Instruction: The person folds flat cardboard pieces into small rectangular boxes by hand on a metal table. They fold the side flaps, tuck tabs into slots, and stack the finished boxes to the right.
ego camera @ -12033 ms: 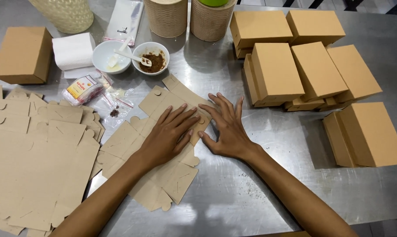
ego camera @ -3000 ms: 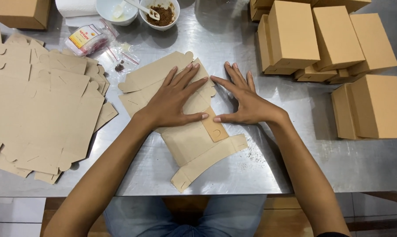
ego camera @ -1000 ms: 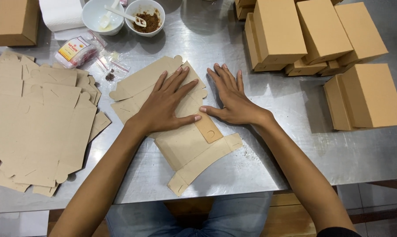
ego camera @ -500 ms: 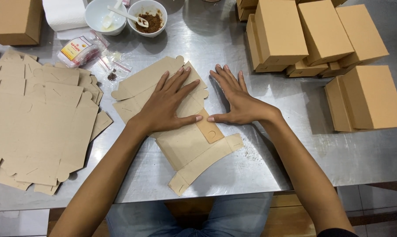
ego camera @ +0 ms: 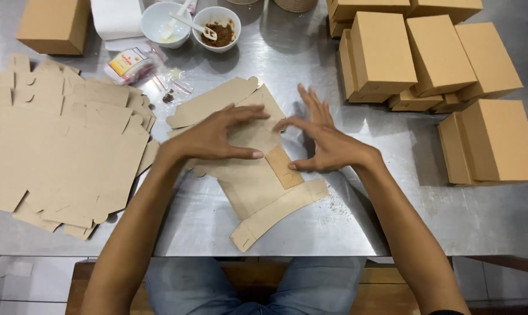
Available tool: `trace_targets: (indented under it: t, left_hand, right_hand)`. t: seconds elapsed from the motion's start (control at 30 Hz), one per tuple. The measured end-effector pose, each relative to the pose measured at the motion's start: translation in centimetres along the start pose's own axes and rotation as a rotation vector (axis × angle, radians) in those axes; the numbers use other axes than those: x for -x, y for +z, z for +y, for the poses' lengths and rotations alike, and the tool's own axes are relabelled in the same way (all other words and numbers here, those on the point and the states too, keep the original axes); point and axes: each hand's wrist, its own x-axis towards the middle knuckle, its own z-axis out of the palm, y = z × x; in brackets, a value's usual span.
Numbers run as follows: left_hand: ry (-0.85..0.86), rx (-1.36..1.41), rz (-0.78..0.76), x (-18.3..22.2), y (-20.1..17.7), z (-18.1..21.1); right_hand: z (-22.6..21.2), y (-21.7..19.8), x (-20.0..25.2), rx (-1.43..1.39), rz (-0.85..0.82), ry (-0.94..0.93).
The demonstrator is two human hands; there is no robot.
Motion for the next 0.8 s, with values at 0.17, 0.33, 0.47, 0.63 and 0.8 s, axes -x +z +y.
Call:
trace_targets:
  t: [0.17, 0.33, 0.47, 0.63, 0.8]
  left_hand:
    - [-0.136, 0.138, -0.234, 2.7, -2.3, 2.4]
    - [-0.126, 0.187, -0.510, 2.9, -0.4, 1.0]
    - [-0.132, 0.080, -0.562, 2.5, 0.7, 0.4]
    - [-0.146, 0.012, -0.555, 2.3, 1.0, 0.1]
    - [-0.177, 0.080, -0.528, 2.6, 0.8, 0.4]
  right_hand:
    - [0.6, 1.2, 0.1, 0.033, -0.082, -0.080]
    - [1.6, 1.2, -0.1, 0.037, -0.093, -0.049]
    - [2.4, 1.3, -0.1, -0.003, -0.079, -0.045]
    - [3.5, 0.8, 0.0, -0.068, -0.084, -0.055]
    - [2.9, 0.4, -0.1, -0.099, -0.099, -0.046]
